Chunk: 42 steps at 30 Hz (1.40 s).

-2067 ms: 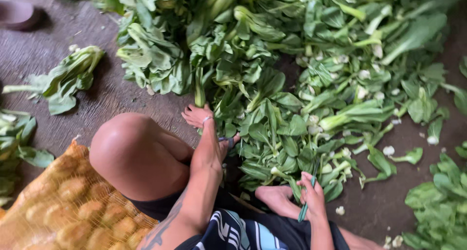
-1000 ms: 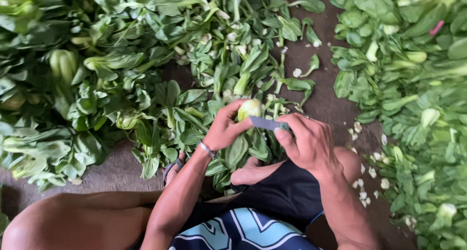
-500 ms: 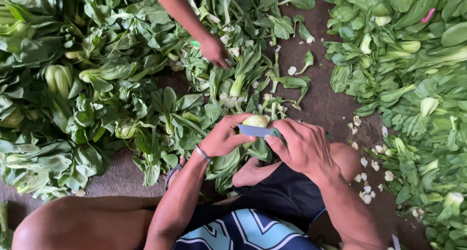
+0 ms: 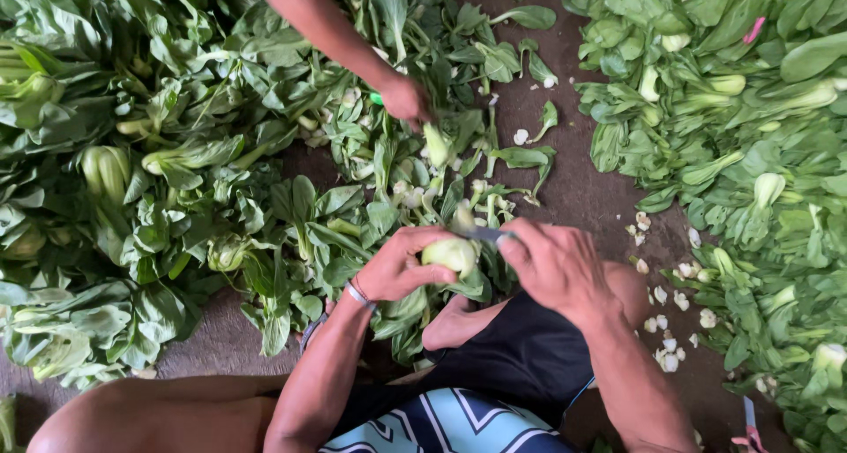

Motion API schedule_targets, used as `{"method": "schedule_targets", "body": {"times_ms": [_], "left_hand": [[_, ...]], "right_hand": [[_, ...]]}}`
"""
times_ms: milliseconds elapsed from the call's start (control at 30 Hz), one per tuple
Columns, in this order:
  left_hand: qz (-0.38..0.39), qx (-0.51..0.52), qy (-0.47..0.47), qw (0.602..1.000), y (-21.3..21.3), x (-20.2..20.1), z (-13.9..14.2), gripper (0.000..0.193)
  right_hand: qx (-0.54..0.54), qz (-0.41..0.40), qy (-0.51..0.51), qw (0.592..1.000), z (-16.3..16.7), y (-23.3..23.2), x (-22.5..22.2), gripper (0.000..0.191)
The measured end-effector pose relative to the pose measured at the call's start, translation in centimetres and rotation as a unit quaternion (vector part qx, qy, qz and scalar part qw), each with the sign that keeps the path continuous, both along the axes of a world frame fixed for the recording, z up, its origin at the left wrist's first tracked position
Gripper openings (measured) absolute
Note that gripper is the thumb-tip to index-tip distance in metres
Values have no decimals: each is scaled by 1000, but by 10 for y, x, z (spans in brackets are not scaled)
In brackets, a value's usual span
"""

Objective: The person sits on the floor among piles of leafy green vegetables and trims each one with a small knife, cutting away root ends and outer leaves and tossing the trimmed pieces aside. They repeatedly pick up a new vegetable, trim it by hand, and set it down with the processed pile.

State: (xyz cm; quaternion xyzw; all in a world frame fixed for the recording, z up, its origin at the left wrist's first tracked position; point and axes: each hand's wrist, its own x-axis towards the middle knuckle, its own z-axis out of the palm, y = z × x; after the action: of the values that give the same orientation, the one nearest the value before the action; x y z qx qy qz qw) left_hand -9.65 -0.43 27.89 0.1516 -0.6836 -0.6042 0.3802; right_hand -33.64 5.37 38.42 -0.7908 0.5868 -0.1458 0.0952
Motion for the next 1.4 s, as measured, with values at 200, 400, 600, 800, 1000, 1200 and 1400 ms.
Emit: {"method": "schedule_targets", "body": {"times_ms": [200, 400, 600, 800, 1000, 1200, 1400], "left_hand": [[20, -20, -24, 999, -1, -2, 4, 49], [6, -28, -14, 999, -6, -11, -7, 47], [83, 4, -35, 996, -11, -8, -12, 50], [113, 14, -186, 976, -12, -12, -12, 57], [33, 22, -211, 977, -13, -28, -106, 68], [98, 163, -433, 881, -35, 45, -252, 98], [568, 345, -389, 638, 5, 131, -299, 41]], "right_hand": [[86, -68, -176, 978, -29, 6, -21, 29], [50, 10, -359, 932, -63, 13, 0, 52], [50, -69, -326, 942, -78, -2, -6, 31], [93, -43, -345, 933, -90, -8, 4, 46], [106, -89, -256, 957, -124, -15, 10, 31], [337, -120, -196, 913, -169, 13, 2, 30], [205, -245, -295, 900, -127, 33, -85, 35]]}}
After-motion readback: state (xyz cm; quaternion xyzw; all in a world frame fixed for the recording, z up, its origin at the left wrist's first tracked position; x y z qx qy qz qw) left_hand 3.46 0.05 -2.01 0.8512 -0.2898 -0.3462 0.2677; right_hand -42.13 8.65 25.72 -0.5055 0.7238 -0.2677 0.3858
